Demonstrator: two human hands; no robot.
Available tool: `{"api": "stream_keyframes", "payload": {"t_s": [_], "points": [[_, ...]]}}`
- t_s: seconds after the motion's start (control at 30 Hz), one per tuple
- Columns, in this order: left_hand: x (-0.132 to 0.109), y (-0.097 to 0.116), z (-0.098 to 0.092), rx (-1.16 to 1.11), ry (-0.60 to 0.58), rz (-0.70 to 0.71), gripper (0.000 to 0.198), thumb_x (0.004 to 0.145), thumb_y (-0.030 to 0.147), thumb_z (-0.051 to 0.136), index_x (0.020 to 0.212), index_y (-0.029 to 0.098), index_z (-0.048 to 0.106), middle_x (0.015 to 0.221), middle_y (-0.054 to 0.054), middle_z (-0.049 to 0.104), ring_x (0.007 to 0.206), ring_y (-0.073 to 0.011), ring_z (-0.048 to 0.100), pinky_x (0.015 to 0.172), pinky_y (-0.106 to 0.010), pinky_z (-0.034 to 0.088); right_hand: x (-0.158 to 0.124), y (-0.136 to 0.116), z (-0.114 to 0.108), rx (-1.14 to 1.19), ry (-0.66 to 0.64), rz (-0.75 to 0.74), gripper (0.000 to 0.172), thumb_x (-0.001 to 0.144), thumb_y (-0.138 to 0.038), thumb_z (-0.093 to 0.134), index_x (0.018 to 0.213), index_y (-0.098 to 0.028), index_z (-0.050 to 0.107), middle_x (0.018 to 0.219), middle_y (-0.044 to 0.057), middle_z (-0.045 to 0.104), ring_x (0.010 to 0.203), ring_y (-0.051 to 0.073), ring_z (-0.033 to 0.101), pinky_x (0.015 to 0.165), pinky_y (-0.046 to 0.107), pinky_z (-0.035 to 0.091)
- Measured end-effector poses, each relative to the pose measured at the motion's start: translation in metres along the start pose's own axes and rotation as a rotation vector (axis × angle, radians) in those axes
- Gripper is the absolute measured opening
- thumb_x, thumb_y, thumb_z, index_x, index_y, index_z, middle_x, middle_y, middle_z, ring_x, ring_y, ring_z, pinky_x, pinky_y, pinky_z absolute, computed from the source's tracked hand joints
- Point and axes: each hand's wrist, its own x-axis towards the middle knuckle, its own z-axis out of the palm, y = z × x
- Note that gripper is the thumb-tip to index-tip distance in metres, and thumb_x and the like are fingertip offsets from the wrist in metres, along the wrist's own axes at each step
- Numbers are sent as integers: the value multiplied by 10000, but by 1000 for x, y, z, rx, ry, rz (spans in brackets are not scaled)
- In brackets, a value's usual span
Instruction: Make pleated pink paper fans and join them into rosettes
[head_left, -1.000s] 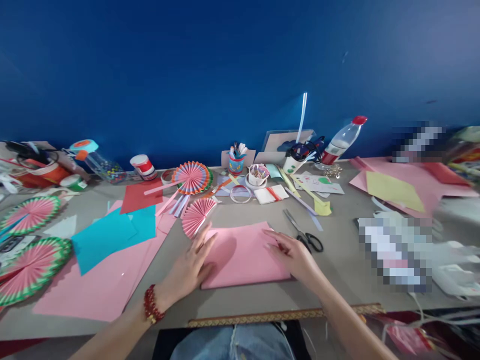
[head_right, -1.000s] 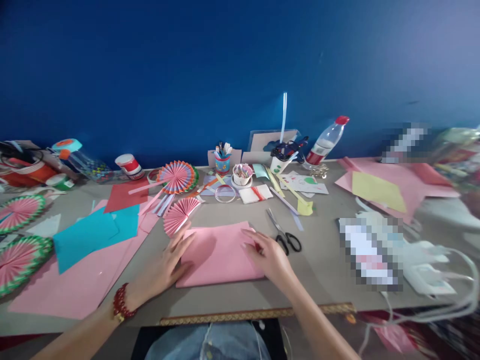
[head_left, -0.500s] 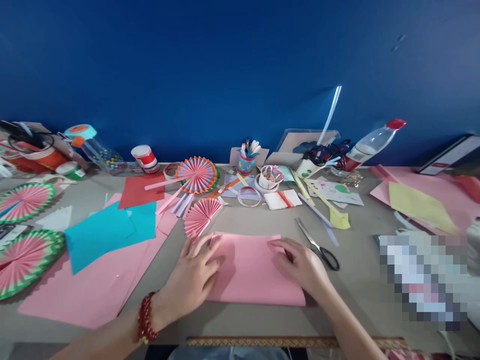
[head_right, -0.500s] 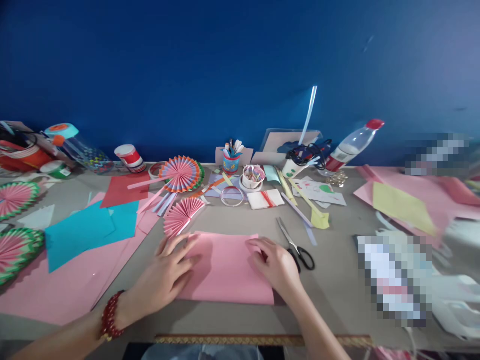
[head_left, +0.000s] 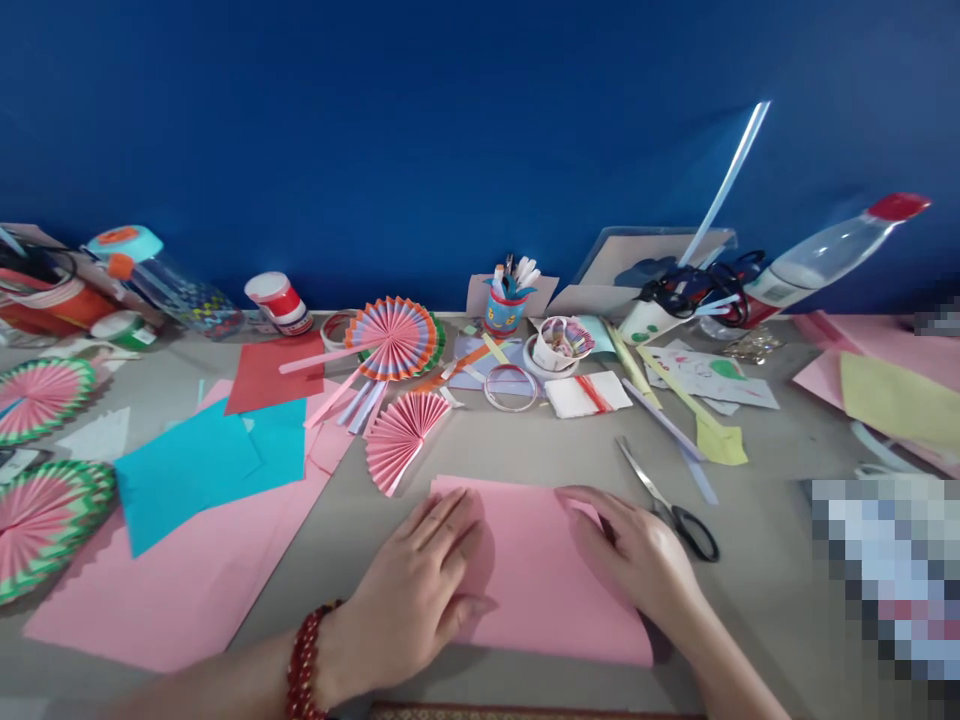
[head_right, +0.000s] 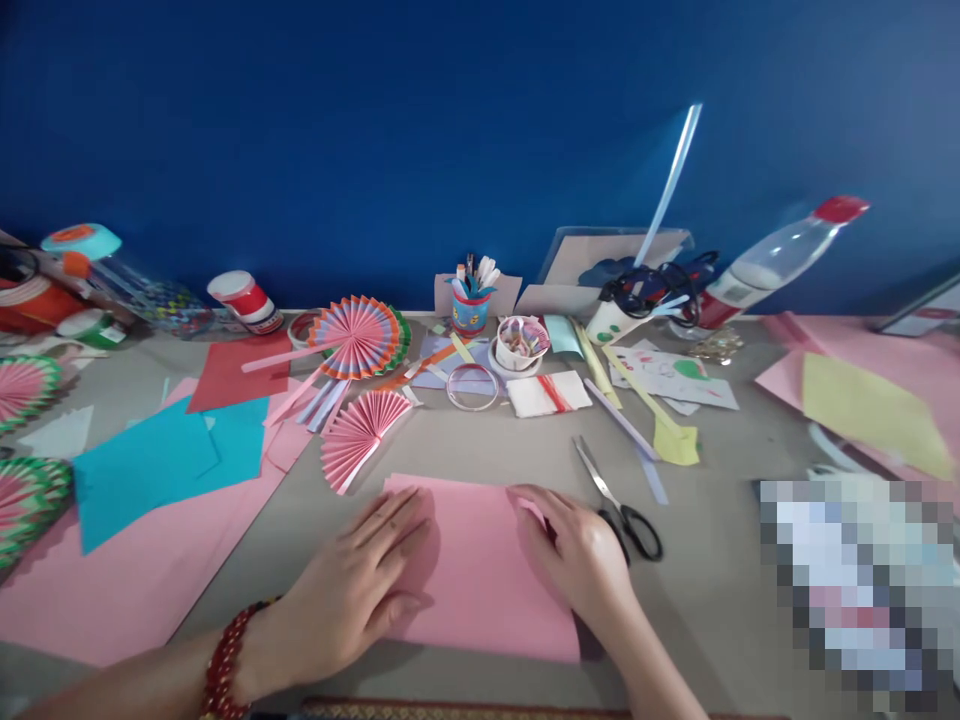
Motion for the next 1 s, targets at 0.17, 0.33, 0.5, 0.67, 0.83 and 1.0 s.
{"api": "stream_keyframes", "payload": {"t_s": [0.17, 0.33, 0.5, 0.67, 0.83, 1.0], "points": [[3, -4, -4, -95, -56, 67, 828, 907, 650, 440, 1530, 128, 277, 1614, -176, 208, 1484, -365, 183, 1192, -566, 213, -1, 6, -1, -6, -14, -49, 300, 898, -240, 450, 1077, -248, 690, 972, 25, 765, 800, 166, 730, 638, 217, 539], [6, -8, -2, -124, -74, 53, 861, 898, 685, 412, 1539, 132, 252, 1618, -186, 184, 1493, -366, 143, 1200, -572, 157, 0, 9, -1, 5, -11, -67, 290, 887, -217, 461, 1059, -246, 693, 970, 18, 768, 795, 155, 734, 624, 196, 541], [9, -9, 0, -128, -78, 53, 883, 893, 701, 398, 1538, 118, 247, 1613, -197, 196, 1500, -350, 120, 1208, -551, 139, 0, 10, -1, 7, -18, -83, 294, 891, -225, 466, 1068, -244, 699, 980, 30, 767, 811, 171, 736, 649, 216, 555], [10, -9, -2, -137, -79, 46, 868, 897, 689, 407, 1534, 118, 263, 1609, -195, 210, 1501, -345, 119, 1213, -542, 134, 3, 8, -2, 41, -28, -76, 333, 874, -208, 445, 1051, -251, 724, 933, 42, 772, 754, 180, 736, 613, 232, 562], [10, -9, -2, -150, -79, 46, 874, 888, 690, 426, 1530, 116, 274, 1613, -194, 198, 1500, -354, 117, 1216, -545, 122, 2, 8, -1, 67, -20, -70, 330, 874, -208, 457, 1053, -259, 729, 951, 43, 770, 778, 185, 737, 642, 239, 574], [10, -10, -1, -161, -78, 47, 884, 883, 693, 434, 1531, 115, 270, 1609, -196, 214, 1499, -354, 118, 1215, -547, 123, 1, 11, 0, 63, -33, -71, 328, 873, -199, 467, 1069, -258, 723, 944, 36, 768, 764, 179, 735, 625, 230, 566]]}}
